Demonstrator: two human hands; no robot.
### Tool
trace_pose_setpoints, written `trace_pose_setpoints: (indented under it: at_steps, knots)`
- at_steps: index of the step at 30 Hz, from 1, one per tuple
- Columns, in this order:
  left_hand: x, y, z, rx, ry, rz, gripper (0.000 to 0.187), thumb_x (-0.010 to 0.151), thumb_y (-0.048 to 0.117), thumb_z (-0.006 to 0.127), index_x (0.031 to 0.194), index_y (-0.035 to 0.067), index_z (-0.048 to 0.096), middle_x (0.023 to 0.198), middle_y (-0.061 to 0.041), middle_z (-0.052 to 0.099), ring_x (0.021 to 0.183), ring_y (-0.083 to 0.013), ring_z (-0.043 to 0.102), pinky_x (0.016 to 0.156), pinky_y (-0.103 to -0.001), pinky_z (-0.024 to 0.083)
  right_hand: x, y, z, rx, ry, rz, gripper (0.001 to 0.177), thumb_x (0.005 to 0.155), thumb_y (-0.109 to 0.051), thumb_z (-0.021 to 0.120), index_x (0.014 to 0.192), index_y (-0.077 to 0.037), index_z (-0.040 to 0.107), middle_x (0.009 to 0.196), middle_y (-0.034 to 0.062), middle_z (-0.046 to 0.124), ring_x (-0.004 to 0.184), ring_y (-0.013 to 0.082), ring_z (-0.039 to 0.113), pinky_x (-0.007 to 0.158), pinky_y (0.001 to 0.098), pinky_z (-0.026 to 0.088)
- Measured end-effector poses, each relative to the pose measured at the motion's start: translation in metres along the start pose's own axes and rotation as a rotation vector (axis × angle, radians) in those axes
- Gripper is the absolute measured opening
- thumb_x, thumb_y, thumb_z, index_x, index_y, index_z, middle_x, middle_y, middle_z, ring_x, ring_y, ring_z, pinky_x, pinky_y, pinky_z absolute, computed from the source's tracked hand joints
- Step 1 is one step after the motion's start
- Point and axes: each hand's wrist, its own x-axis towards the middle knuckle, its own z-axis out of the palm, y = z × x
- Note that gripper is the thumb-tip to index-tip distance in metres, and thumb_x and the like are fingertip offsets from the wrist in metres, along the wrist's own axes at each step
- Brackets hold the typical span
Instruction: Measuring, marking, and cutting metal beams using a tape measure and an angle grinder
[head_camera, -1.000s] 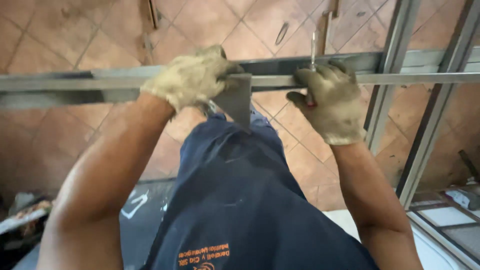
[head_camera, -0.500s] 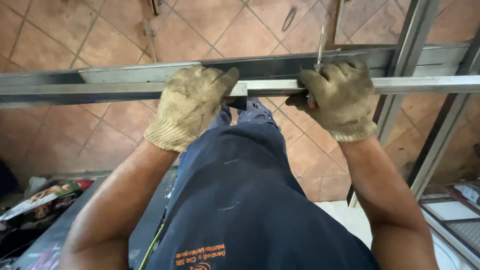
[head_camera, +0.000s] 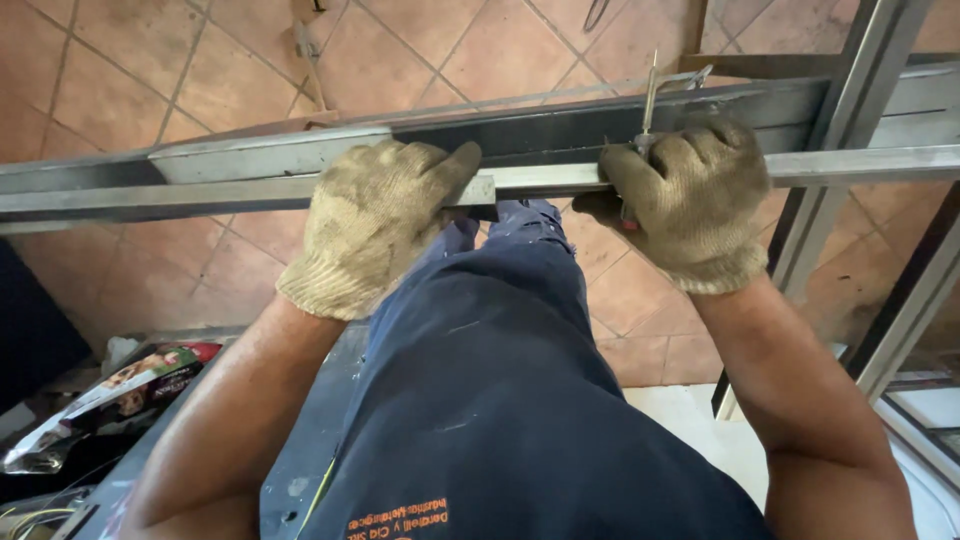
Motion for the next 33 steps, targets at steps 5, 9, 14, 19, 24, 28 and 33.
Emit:
trace_pose_setpoints:
  at_steps: [5, 9, 14, 19, 24, 28, 33]
  knots:
    - [0.003, -0.005, 0.003, -0.104, 0.011, 0.100, 0.058, 0.086, 0.039, 0.059, 0.137, 0.012, 0.060, 0.089, -0.009, 0.068, 0.075, -0.0403, 0.064, 0.059, -0.055, 0.048, 0.007, -0.007, 0.000, -0.095, 0.105, 0.053, 0.057, 0.112, -0.068, 0.046, 0.086, -0.024, 0.071, 0.067, -0.0022, 0.053, 0.061, 0.0188, 0.057, 0.066, 0.0346, 0.043]
    - [0.003, -0.002, 0.000, -0.111, 0.009, 0.077, 0.058, 0.086, 0.043, 0.057, 0.135, 0.013, 0.062, 0.088, -0.010, 0.068, 0.076, -0.0398, 0.063, 0.059, -0.055, 0.047, 0.007, -0.007, 0.002, -0.074, 0.126, 0.058, 0.058, 0.111, -0.069, 0.049, 0.083, -0.023, 0.073, 0.061, -0.0035, 0.053, 0.057, 0.0157, 0.056, 0.063, 0.0325, 0.045]
    - [-0.001, -0.004, 0.011, -0.052, 0.047, 0.074, 0.058, 0.089, 0.044, 0.059, 0.140, 0.016, 0.061, 0.103, -0.010, 0.072, 0.087, -0.0380, 0.066, 0.068, -0.053, 0.050, 0.003, -0.005, 0.004, -0.087, 0.076, 0.056, 0.057, 0.110, -0.074, 0.055, 0.089, -0.024, 0.074, 0.063, -0.0040, 0.052, 0.058, 0.0160, 0.055, 0.066, 0.0335, 0.045]
    - [0.001, -0.003, 0.009, -0.064, 0.042, 0.081, 0.058, 0.088, 0.043, 0.057, 0.138, 0.014, 0.061, 0.097, -0.009, 0.070, 0.081, -0.0385, 0.066, 0.064, -0.054, 0.049, 0.002, -0.006, 0.005, -0.109, 0.078, 0.068, 0.057, 0.108, -0.077, 0.058, 0.090, -0.025, 0.075, 0.064, -0.0050, 0.054, 0.059, 0.0145, 0.056, 0.067, 0.0327, 0.048]
    - [0.001, -0.004, 0.008, -0.093, 0.042, 0.086, 0.057, 0.088, 0.043, 0.060, 0.137, 0.013, 0.062, 0.096, -0.010, 0.070, 0.080, -0.0392, 0.066, 0.063, -0.054, 0.050, 0.003, -0.005, 0.003, -0.097, 0.084, 0.056, 0.057, 0.110, -0.074, 0.054, 0.090, -0.024, 0.075, 0.066, -0.0034, 0.052, 0.061, 0.0175, 0.058, 0.065, 0.0339, 0.045]
    - [0.005, -0.002, 0.001, -0.056, -0.035, 0.046, 0.062, 0.089, 0.050, 0.058, 0.140, 0.015, 0.058, 0.094, -0.012, 0.066, 0.083, -0.0392, 0.063, 0.065, -0.055, 0.050, 0.005, -0.005, 0.002, -0.101, 0.070, 0.072, 0.052, 0.110, -0.072, 0.066, 0.089, -0.025, 0.074, 0.065, -0.0041, 0.053, 0.061, 0.0168, 0.058, 0.067, 0.0339, 0.046]
    - [0.018, 0.001, -0.010, -0.086, -0.220, -0.051, 0.029, 0.084, 0.032, 0.057, 0.106, 0.015, 0.064, 0.084, -0.012, 0.067, 0.075, -0.0426, 0.066, 0.055, -0.057, 0.051, 0.012, -0.006, -0.011, -0.082, 0.014, 0.076, 0.032, 0.105, -0.049, 0.084, 0.091, -0.023, 0.072, 0.070, -0.0007, 0.062, 0.066, 0.0201, 0.063, 0.068, 0.0345, 0.050]
